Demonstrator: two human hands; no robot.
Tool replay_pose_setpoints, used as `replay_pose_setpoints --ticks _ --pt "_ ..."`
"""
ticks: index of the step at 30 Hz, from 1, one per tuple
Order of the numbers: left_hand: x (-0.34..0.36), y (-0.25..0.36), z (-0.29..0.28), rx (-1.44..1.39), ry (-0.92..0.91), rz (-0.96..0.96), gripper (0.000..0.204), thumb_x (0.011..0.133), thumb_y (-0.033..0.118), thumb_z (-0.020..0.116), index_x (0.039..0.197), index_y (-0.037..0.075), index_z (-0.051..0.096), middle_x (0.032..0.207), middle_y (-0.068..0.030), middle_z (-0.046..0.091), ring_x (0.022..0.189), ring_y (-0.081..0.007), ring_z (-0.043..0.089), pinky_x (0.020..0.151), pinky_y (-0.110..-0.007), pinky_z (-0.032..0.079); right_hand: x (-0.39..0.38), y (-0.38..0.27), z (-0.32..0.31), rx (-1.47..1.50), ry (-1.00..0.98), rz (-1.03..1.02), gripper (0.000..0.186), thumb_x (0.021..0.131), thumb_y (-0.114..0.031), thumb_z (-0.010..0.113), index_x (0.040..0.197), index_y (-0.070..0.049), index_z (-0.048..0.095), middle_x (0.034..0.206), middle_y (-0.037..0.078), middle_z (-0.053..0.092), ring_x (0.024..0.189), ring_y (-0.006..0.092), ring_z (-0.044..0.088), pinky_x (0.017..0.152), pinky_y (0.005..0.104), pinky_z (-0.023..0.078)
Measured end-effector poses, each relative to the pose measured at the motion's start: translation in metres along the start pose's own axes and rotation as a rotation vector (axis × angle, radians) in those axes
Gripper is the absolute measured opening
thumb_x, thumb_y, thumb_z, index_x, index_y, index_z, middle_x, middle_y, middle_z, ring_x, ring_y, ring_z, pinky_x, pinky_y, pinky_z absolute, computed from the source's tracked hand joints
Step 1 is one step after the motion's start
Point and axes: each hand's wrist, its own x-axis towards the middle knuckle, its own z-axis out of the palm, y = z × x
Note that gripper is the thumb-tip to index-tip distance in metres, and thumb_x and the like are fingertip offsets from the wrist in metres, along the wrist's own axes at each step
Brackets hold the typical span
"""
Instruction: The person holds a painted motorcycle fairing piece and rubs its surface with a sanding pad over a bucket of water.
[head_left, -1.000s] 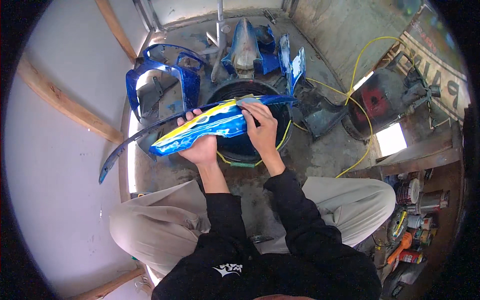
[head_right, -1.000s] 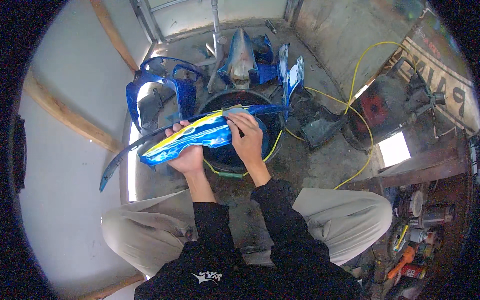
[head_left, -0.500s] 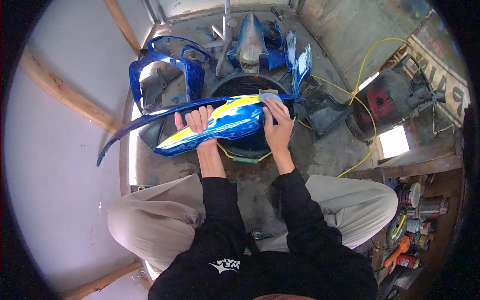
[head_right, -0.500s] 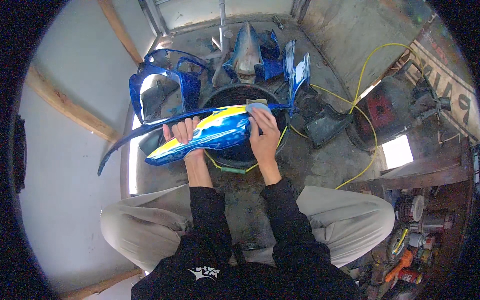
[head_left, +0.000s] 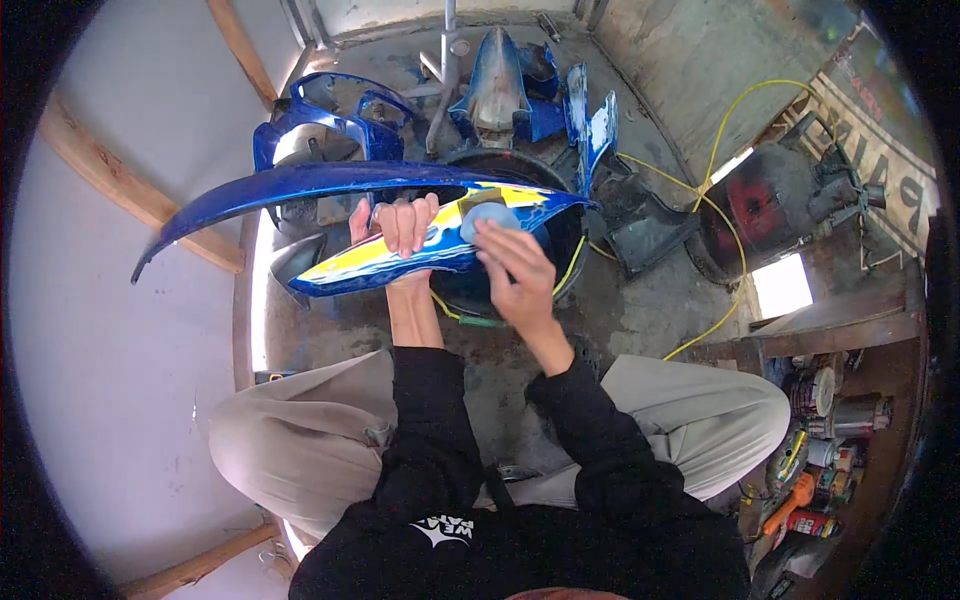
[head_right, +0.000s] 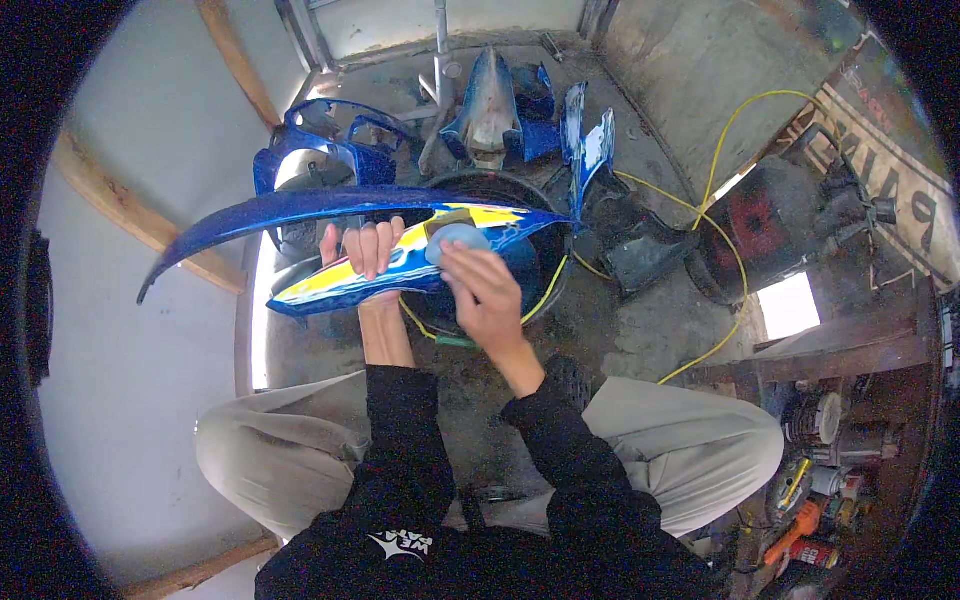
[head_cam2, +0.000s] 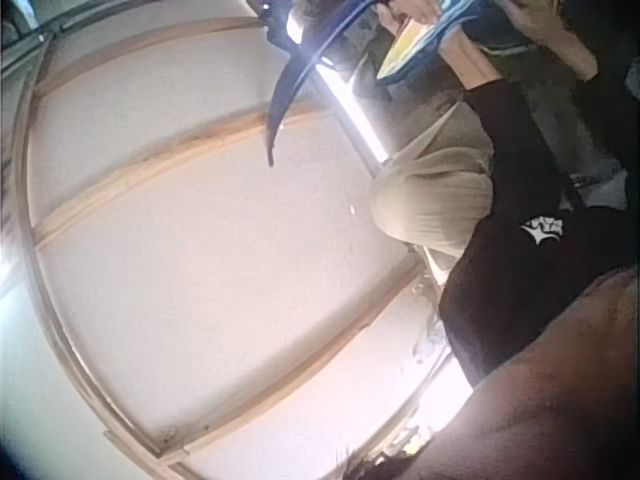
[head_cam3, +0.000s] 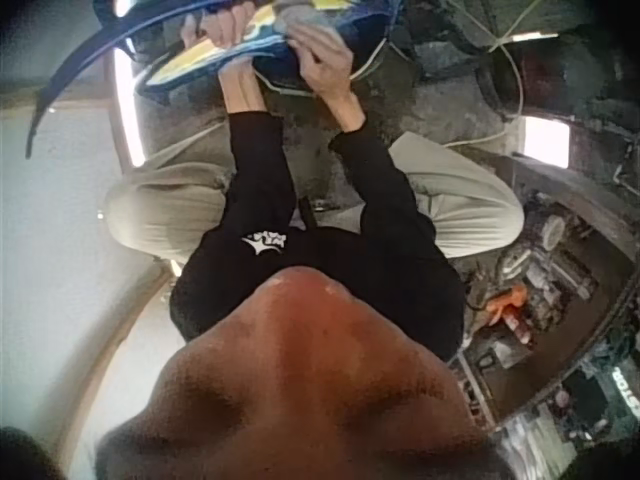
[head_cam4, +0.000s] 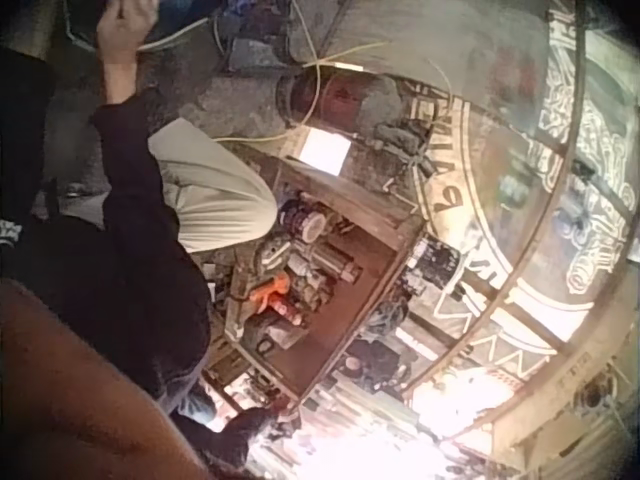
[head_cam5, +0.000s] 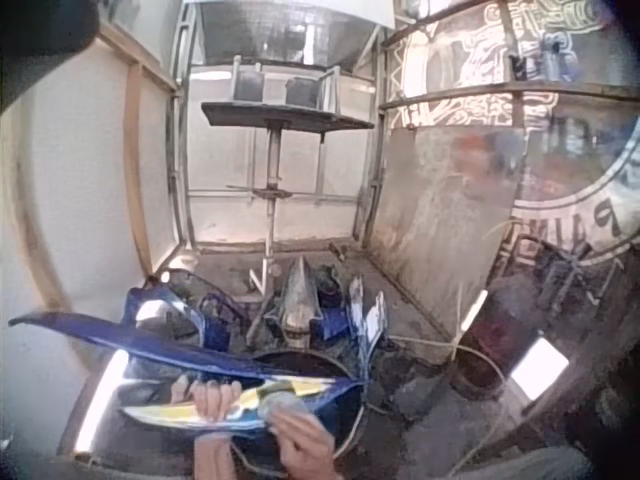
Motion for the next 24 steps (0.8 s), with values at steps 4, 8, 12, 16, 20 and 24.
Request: replay_pose_setpoints --ticks 4,8,12,16,20,24 --pt "0.002 -0.01 0.006 -0.001 0.01 -0.008 0.063 0.11 0.042 0.023 0.055 0.019 0.045 0.049 0.0006 0.047 0.054 -0.0125 0.038 0.079 -0.035 0.032 0.009 0.052 -0.031 -0.158 0.321 0.337 0.008 0.093 0.0 0.07 0.096 0.0 0.077 0.118 0.013 0.078 0.109 0.0298 0.074 0.099 0.0393 0.055" --pt "0.003 0.012 0.011 0.052 -0.03 -0.001 0.062 0.109 0.04 0.024 0.056 0.018 0.046 0.05 0.0003 0.049 0.055 -0.0123 0.039 0.079 -0.035 0.032 -0.005 -0.008 0.005 0.058 0.114 0.124 0.019 0.089 0.002 0.075 0.106 -0.002 0.08 0.118 0.014 0.078 0.11 0.0288 0.074 0.1 0.0393 0.054" --pt "0.005 -0.015 0.009 0.001 -0.01 -0.014 0.059 0.107 0.039 0.027 0.055 0.018 0.046 0.05 0.0001 0.049 0.055 -0.0131 0.039 0.079 -0.034 0.032 -0.004 0.014 -0.019 -0.057 0.115 0.135 0.021 0.089 0.002 0.075 0.109 -0.002 0.08 0.117 0.014 0.078 0.11 0.0291 0.074 0.099 0.0396 0.055" --pt "0.012 0.006 0.019 0.041 -0.047 0.013 0.057 0.105 0.038 0.029 0.056 0.016 0.048 0.051 -0.0013 0.05 0.053 -0.0135 0.039 0.077 -0.035 0.032 -0.004 0.011 -0.01 -0.064 0.236 0.299 0.023 0.095 0.002 0.07 0.116 -0.001 0.079 0.117 0.016 0.078 0.109 0.0271 0.073 0.096 0.0363 0.054" --pt "0.008 -0.012 0.004 0.006 -0.062 0.005 0.055 0.103 0.037 0.03 0.057 0.016 0.05 0.052 -0.0018 0.053 0.054 -0.0133 0.041 0.077 -0.036 0.032 -0.006 -0.006 -0.005 0.024 0.056 0.049 0.026 0.09 0.005 0.073 0.114 -0.001 0.079 0.119 0.016 0.078 0.109 0.0273 0.074 0.098 0.0393 0.055" --pt "0.008 -0.002 0.007 0.035 -0.04 0.02 0.055 0.104 0.037 0.03 0.057 0.016 0.05 0.051 -0.0018 0.053 0.055 -0.013 0.043 0.077 -0.036 0.032 0.004 0.043 -0.029 -0.164 0.24 0.334 0.018 0.092 0.002 0.07 0.108 0.001 0.079 0.115 0.016 0.078 0.105 0.0299 0.074 0.096 0.039 0.056"
